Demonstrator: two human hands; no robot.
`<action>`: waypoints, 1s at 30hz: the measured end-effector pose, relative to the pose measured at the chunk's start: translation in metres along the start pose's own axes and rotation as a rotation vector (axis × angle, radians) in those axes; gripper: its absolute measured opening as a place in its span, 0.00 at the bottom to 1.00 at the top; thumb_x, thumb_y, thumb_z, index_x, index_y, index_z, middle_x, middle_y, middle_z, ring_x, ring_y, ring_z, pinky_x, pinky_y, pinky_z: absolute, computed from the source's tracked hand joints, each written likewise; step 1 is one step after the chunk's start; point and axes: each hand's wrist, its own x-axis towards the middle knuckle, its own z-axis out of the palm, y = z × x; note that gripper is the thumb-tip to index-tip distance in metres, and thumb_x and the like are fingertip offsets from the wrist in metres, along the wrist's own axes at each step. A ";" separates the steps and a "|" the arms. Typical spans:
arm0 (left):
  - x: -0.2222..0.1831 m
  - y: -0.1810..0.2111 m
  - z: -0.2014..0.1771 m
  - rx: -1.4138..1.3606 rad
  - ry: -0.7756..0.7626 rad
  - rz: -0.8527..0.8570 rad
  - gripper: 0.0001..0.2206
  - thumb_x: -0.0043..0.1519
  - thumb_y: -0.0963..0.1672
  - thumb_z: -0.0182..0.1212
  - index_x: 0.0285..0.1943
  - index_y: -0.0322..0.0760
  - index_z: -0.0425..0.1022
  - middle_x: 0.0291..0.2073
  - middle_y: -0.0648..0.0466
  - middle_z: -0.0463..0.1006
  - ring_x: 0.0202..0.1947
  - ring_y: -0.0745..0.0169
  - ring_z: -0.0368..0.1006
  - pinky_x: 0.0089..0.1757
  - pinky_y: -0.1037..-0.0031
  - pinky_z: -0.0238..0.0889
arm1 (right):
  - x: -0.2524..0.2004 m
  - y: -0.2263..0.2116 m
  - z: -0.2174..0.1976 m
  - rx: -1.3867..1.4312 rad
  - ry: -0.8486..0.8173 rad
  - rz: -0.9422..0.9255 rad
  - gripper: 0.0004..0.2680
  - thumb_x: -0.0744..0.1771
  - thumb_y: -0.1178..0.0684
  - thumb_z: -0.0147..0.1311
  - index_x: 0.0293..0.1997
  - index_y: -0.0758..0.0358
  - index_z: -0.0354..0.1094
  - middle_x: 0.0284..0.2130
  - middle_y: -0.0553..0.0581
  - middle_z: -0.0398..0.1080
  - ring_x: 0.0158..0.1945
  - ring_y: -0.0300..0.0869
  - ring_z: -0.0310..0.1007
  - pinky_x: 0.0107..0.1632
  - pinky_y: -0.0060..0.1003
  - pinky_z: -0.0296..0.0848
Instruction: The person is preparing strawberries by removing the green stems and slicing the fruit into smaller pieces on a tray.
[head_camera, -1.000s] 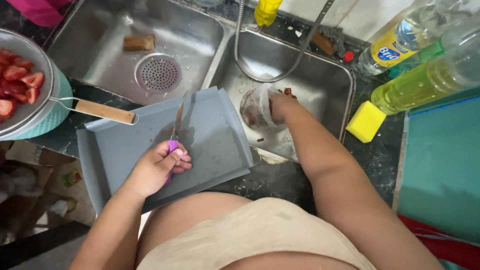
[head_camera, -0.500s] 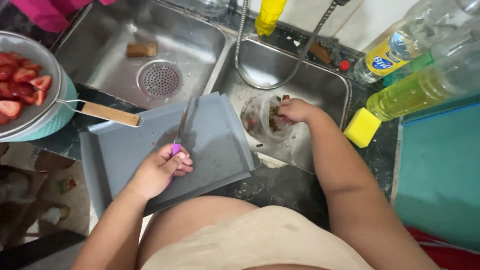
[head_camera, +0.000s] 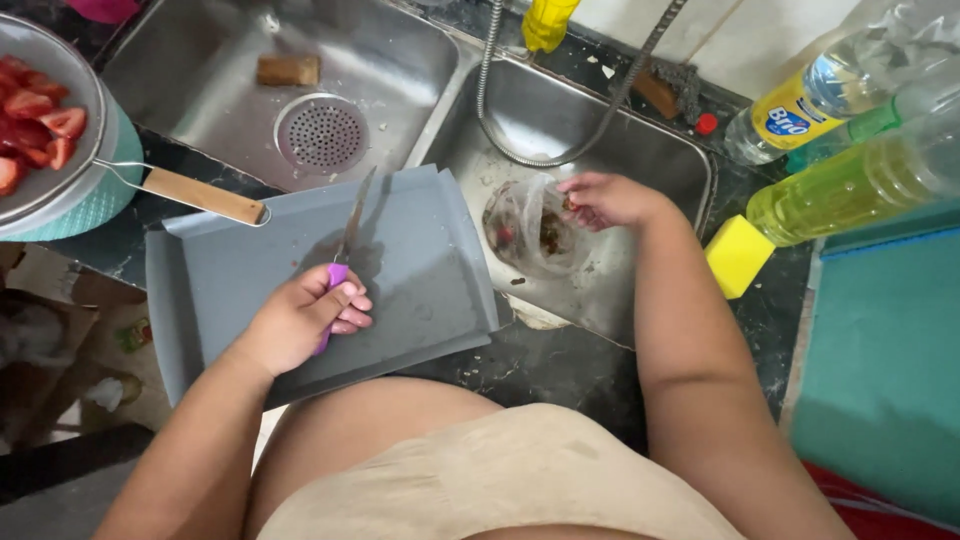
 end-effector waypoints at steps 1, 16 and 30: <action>-0.001 0.001 0.000 0.025 -0.006 -0.003 0.07 0.70 0.41 0.51 0.51 0.30 0.72 0.37 0.42 0.81 0.36 0.56 0.80 0.38 0.69 0.77 | -0.001 0.002 -0.002 0.058 -0.060 -0.045 0.12 0.69 0.57 0.49 0.60 0.52 0.67 0.34 0.52 0.76 0.31 0.35 0.77 0.31 0.26 0.79; -0.016 0.017 0.008 0.034 0.023 0.046 0.08 0.70 0.41 0.52 0.50 0.28 0.73 0.38 0.43 0.82 0.36 0.58 0.81 0.39 0.70 0.77 | 0.007 0.006 -0.003 0.449 -0.345 -0.426 0.17 0.61 0.77 0.50 0.53 0.70 0.63 0.43 0.70 0.73 0.44 0.55 0.81 0.46 0.46 0.85; -0.015 0.020 0.007 0.062 0.015 0.025 0.09 0.70 0.42 0.52 0.51 0.28 0.73 0.40 0.43 0.82 0.36 0.57 0.81 0.40 0.68 0.78 | -0.012 -0.019 0.021 0.515 -0.396 -0.451 0.17 0.63 0.65 0.55 0.59 0.72 0.68 0.42 0.70 0.75 0.40 0.46 0.77 0.40 0.34 0.75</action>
